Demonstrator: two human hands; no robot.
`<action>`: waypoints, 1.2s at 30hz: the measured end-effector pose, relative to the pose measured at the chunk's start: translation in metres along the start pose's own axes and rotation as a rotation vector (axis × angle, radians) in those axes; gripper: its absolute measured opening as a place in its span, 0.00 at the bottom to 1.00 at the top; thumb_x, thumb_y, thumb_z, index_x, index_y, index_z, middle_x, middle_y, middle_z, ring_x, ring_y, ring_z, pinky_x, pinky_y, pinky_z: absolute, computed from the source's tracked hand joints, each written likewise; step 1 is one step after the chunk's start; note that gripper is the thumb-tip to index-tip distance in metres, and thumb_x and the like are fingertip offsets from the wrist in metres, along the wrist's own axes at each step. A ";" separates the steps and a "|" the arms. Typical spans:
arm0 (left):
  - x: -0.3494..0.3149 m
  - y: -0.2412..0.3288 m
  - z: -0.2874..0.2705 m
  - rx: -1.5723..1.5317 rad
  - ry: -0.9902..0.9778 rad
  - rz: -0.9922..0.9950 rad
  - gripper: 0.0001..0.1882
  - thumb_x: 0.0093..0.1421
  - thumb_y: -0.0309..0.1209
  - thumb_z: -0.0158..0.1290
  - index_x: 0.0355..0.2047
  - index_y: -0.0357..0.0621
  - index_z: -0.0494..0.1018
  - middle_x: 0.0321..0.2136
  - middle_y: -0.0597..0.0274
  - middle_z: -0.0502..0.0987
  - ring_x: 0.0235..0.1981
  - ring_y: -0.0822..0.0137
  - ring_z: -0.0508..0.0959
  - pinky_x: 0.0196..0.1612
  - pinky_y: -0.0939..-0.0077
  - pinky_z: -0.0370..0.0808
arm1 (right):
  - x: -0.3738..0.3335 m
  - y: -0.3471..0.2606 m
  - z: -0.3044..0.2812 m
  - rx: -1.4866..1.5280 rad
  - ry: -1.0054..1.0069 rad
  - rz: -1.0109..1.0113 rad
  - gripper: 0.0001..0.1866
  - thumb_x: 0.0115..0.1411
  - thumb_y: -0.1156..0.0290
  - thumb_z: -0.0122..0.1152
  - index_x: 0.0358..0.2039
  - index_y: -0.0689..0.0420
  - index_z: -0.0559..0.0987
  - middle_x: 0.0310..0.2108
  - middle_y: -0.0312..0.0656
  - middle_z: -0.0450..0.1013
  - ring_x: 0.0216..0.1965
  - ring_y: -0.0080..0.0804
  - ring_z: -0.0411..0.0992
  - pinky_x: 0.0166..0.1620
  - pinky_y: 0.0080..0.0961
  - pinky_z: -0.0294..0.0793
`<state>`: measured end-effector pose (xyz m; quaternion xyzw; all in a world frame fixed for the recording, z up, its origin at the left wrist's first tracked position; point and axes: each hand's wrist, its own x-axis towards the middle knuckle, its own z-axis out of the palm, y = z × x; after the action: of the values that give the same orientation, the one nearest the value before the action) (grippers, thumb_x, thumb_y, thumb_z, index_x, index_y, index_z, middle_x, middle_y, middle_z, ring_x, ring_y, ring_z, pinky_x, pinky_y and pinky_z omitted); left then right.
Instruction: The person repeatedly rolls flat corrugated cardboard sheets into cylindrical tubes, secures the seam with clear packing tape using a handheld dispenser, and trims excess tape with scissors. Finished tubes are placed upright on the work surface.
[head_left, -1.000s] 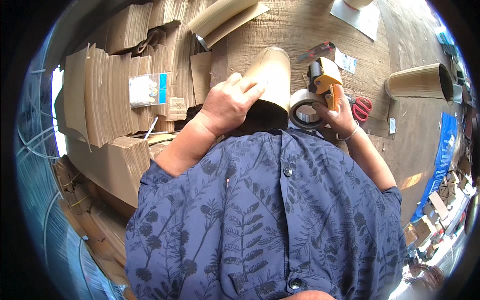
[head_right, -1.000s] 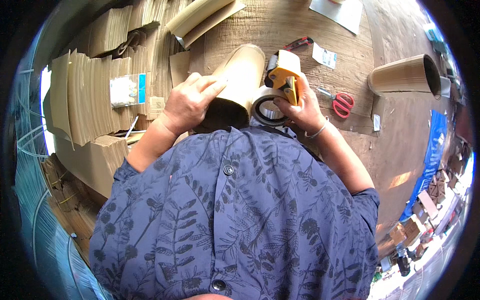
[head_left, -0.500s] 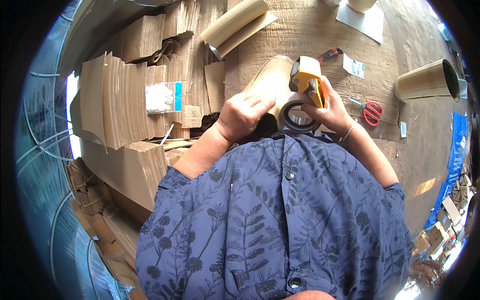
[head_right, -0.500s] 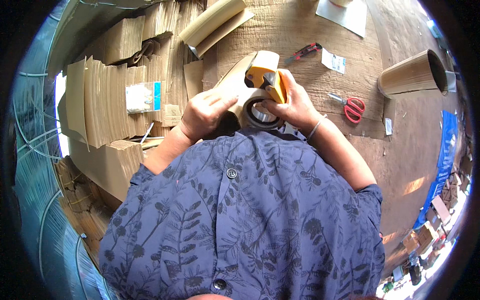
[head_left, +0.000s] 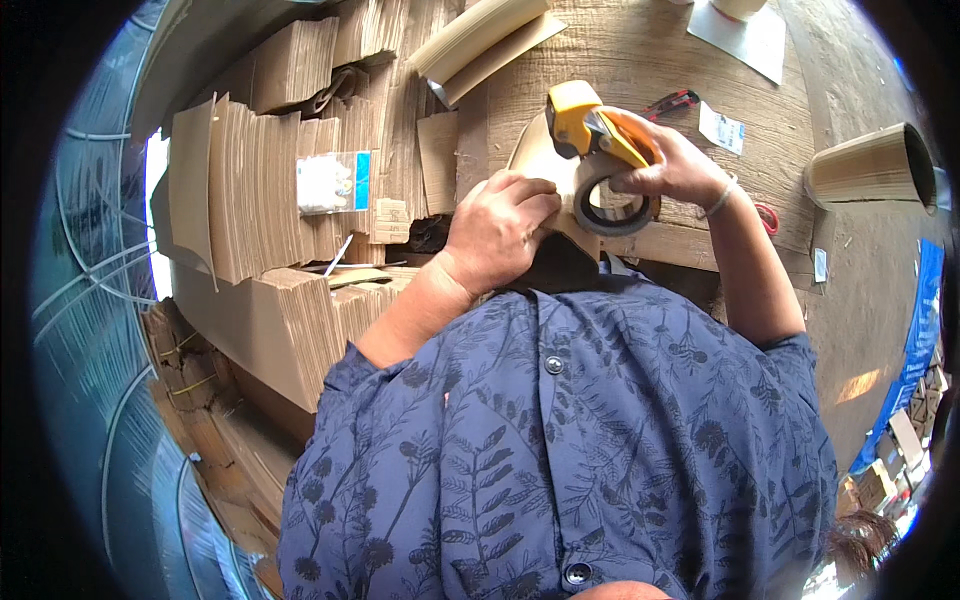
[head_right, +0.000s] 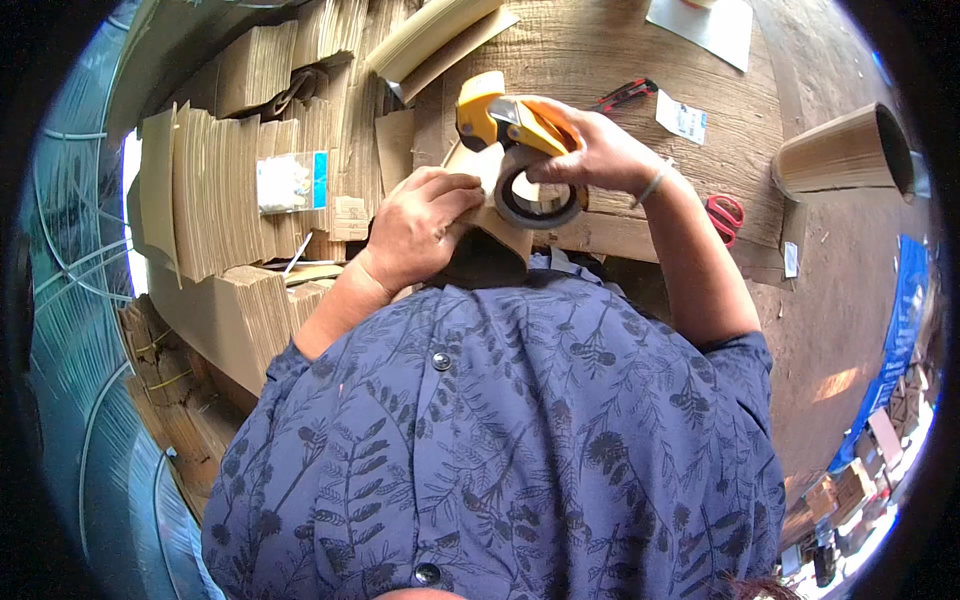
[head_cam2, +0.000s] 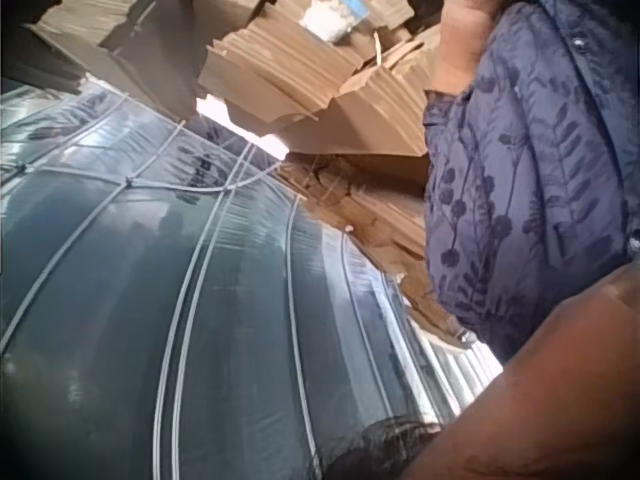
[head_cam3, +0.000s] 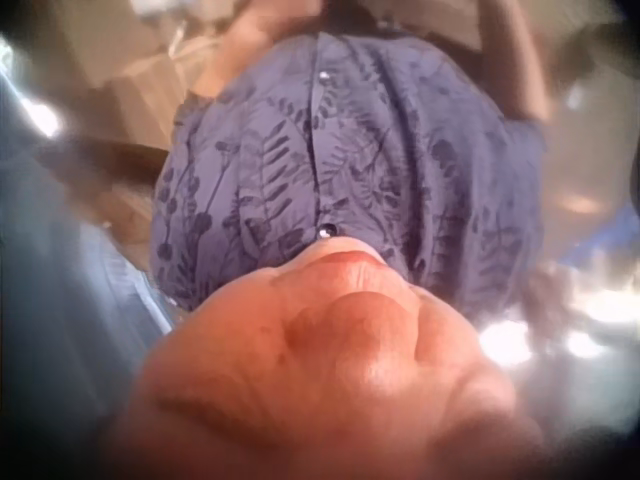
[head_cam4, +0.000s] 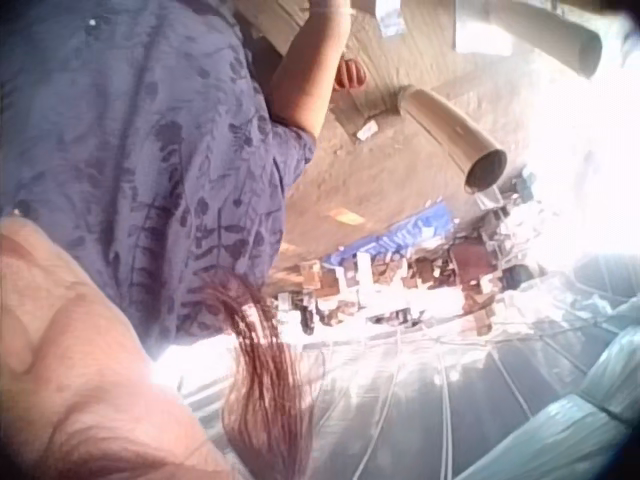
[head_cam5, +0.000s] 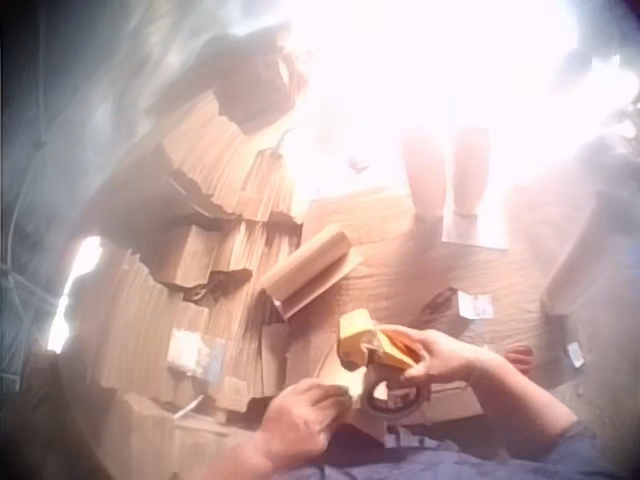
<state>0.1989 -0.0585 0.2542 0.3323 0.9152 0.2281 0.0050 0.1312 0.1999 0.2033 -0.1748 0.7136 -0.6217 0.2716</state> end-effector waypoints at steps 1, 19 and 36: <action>0.002 -0.007 -0.004 -0.073 -0.093 0.049 0.13 0.50 0.28 0.61 0.37 0.40 0.79 0.43 0.58 0.79 0.44 0.57 0.77 0.49 0.67 0.75 | -0.006 0.000 0.004 0.007 -0.010 0.013 0.46 0.45 0.67 0.73 0.65 0.59 0.63 0.55 0.42 0.70 0.56 0.27 0.67 0.61 0.27 0.64; 0.115 -0.047 0.080 -1.539 -0.643 -0.297 0.24 0.68 0.27 0.48 0.64 0.47 0.62 0.55 0.63 0.72 0.53 0.70 0.72 0.57 0.73 0.71 | -0.081 0.049 -0.008 0.433 0.259 -0.166 0.40 0.56 0.56 0.67 0.65 0.56 0.63 0.52 0.43 0.70 0.52 0.32 0.70 0.57 0.31 0.68; 0.129 -0.052 0.093 -1.381 -0.711 -0.469 0.26 0.52 0.20 0.62 0.53 0.42 0.72 0.47 0.62 0.78 0.48 0.69 0.77 0.53 0.72 0.75 | -0.181 0.286 -0.086 -1.042 0.347 0.993 0.18 0.54 0.63 0.60 0.46 0.49 0.74 0.50 0.41 0.74 0.49 0.41 0.73 0.49 0.40 0.74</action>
<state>0.0820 0.0239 0.1679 0.1064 0.5574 0.6152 0.5472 0.2476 0.4223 -0.0398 0.1629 0.9440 -0.0251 0.2860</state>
